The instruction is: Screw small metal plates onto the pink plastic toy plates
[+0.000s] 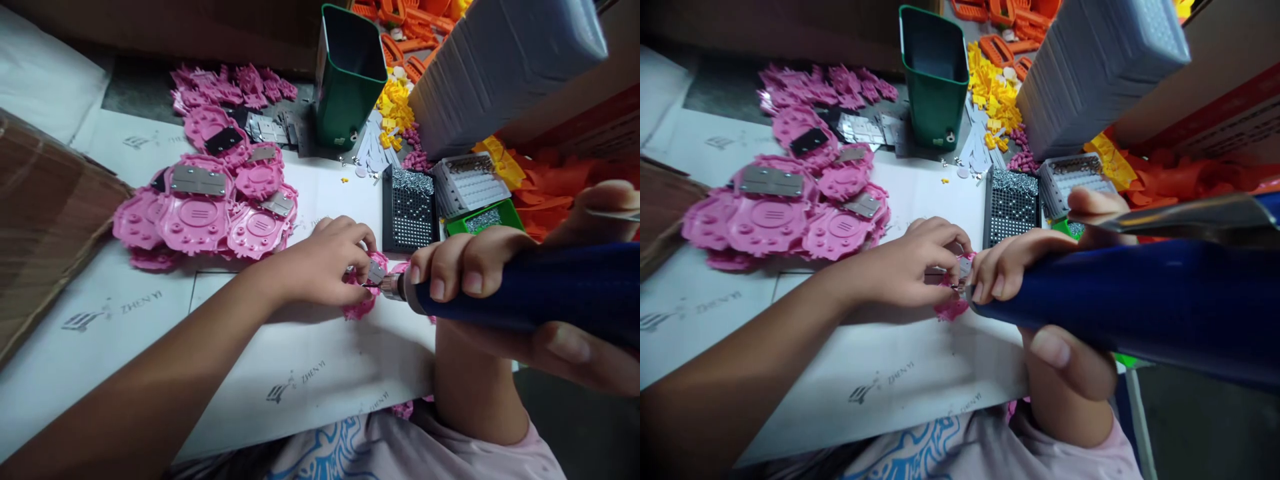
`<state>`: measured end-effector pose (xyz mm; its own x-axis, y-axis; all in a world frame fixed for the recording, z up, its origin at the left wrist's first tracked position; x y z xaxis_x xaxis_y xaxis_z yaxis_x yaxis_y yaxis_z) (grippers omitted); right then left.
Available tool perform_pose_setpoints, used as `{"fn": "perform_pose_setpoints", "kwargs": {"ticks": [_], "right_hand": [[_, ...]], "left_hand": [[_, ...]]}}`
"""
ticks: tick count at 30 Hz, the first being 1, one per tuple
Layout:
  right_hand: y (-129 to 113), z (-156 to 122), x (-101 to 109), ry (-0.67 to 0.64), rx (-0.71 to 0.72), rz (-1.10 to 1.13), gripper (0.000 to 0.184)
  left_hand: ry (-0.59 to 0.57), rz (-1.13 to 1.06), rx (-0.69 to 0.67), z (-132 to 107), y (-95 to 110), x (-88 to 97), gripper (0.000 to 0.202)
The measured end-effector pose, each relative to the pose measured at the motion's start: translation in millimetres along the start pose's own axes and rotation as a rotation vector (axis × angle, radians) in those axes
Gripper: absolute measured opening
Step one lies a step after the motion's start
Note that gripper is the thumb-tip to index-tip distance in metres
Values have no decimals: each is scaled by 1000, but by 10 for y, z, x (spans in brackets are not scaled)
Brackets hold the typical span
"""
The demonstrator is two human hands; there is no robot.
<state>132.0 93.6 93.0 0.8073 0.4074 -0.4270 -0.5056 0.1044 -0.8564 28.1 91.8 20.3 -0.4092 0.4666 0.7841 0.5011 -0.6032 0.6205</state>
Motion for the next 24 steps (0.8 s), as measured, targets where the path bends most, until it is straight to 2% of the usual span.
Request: {"fn": "perform_pose_setpoints", "kwargs": {"ticks": [3,5,10,11,13,15,19,23,24], "right_hand": [[-96,19,-205,-160,-33,-14,41],[-101,28,-192,-150,-51,-15,43],[-226,-15,-114,-174,232,69,37],[-211,-13,-115,-178,229,72,37],[-118,14,-134,-160,124,41,41],[-97,20,-139,-91,91,18,46],[-179,-44,-129,57,224,27,54],[-135,-39,-144,73,232,-20,51],[-129,-24,-134,81,236,-35,50]], "left_hand": [[-31,-13,8,12,-7,-19,7],[-41,-22,22,23,-23,-21,9],[-73,-42,46,39,-56,-33,9],[-73,-48,50,41,-61,-30,9],[-66,-59,54,45,-64,-17,9],[-61,-67,53,48,-57,-11,10],[-54,-69,64,50,-54,-16,11],[2,-89,83,43,-77,-6,7],[27,-89,87,39,-84,3,13]]}}
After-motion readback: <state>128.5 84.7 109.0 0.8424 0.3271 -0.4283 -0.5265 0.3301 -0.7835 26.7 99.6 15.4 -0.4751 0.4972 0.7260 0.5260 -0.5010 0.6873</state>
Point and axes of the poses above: each hand's wrist, its own z-axis towards the middle knuckle, its own x-axis out of the back of the hand, y = z × x, the point moved 9 cm from there along z, towards the middle knuckle, and after that the axes turned 11 degrees about z, right-handed, at the moved point
